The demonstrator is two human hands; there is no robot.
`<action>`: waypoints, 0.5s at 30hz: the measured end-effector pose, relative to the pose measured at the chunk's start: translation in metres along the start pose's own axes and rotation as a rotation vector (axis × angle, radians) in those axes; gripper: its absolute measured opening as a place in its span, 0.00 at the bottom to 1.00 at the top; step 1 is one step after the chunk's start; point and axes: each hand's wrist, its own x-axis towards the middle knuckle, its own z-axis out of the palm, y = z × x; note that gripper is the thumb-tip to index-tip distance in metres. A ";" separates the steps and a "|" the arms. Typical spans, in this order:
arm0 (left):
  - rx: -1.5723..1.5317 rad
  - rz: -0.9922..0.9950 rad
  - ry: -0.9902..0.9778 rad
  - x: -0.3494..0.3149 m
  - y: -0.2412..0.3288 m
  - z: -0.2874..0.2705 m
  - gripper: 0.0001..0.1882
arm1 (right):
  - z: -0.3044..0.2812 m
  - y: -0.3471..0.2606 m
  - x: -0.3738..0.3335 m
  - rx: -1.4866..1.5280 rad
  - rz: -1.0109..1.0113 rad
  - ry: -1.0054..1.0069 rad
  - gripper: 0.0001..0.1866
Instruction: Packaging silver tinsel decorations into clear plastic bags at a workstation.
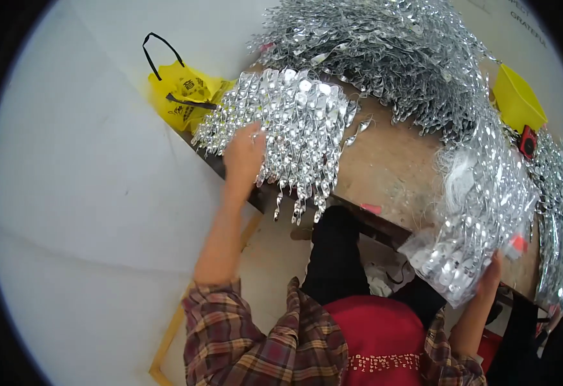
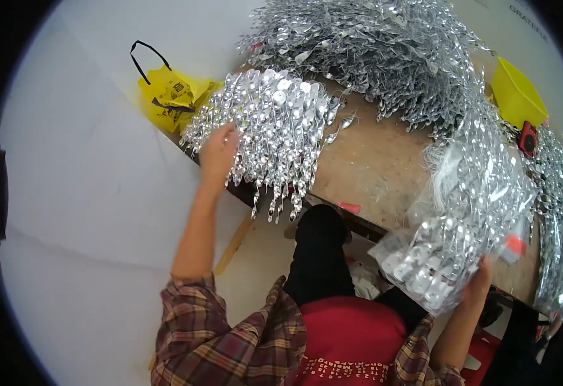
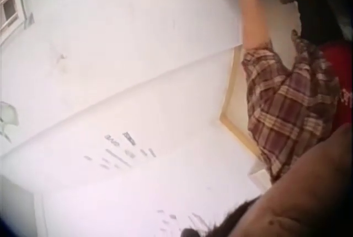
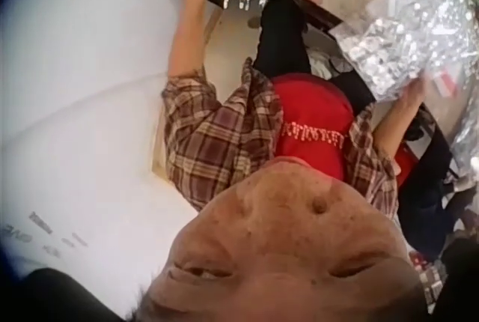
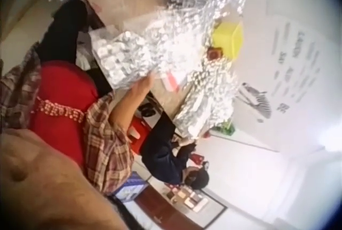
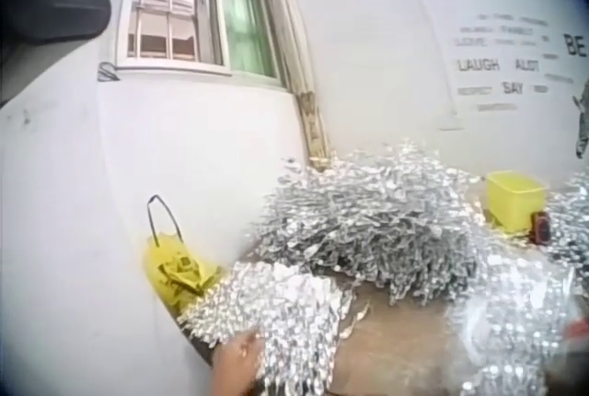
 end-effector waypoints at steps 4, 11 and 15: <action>0.391 -0.110 -0.154 0.088 -0.097 0.003 0.23 | -0.020 -0.001 -0.006 0.031 0.015 0.068 0.28; 0.203 -0.001 0.033 0.173 -0.183 0.039 0.29 | 0.013 -0.008 -0.012 -0.092 0.068 0.108 0.30; 0.224 -0.257 -0.193 0.182 -0.152 0.040 0.33 | 0.022 -0.008 -0.017 -0.110 0.025 0.160 0.29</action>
